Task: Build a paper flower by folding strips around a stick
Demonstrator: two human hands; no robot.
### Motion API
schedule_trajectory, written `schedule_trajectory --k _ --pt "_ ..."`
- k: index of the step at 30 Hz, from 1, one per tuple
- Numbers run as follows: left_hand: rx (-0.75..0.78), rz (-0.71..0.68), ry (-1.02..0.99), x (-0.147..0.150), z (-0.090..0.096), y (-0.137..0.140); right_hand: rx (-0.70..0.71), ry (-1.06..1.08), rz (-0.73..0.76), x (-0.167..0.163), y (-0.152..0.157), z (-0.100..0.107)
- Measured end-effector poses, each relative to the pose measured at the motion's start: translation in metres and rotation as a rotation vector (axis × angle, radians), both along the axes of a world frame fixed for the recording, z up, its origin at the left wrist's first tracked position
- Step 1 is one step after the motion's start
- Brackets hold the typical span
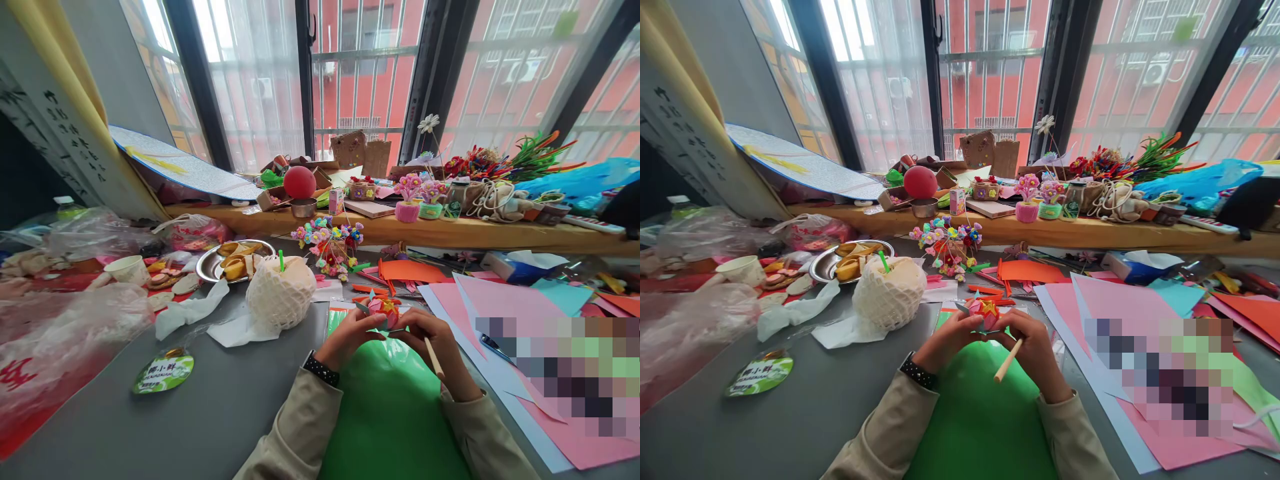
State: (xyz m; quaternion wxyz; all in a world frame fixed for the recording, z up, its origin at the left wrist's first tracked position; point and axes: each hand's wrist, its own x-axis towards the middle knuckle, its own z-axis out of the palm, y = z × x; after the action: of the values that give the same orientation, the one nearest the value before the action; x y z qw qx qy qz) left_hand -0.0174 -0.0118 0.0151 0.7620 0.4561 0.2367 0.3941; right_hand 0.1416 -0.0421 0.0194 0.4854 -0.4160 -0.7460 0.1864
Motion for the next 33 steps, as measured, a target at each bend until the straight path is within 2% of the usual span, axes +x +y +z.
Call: schedule_trajectory --k 5,13,16,20,28,33 --pt "0.004 -0.01 0.027 -0.001 0.002 -0.001 -0.032 0.017 -0.122 -0.004 -0.001 0.001" --pt "-0.001 -0.042 0.021 -0.002 0.002 -0.003 0.041 0.009 -0.239 -0.005 -0.003 0.004" --pt "0.004 -0.06 0.036 -0.002 0.003 -0.002 0.027 0.011 -0.243 -0.005 -0.002 0.003" --pt "0.013 -0.005 0.028 0.0 0.003 -0.001 0.024 -0.017 -0.226 -0.003 0.002 0.0" --pt "-0.001 0.028 -0.144 0.0 0.006 -0.003 0.004 -0.042 -0.142 0.0 0.004 0.001" --pt "-0.025 -0.002 -0.212 -0.003 0.01 -0.003 -0.053 0.037 -0.245 0.006 0.003 0.002"
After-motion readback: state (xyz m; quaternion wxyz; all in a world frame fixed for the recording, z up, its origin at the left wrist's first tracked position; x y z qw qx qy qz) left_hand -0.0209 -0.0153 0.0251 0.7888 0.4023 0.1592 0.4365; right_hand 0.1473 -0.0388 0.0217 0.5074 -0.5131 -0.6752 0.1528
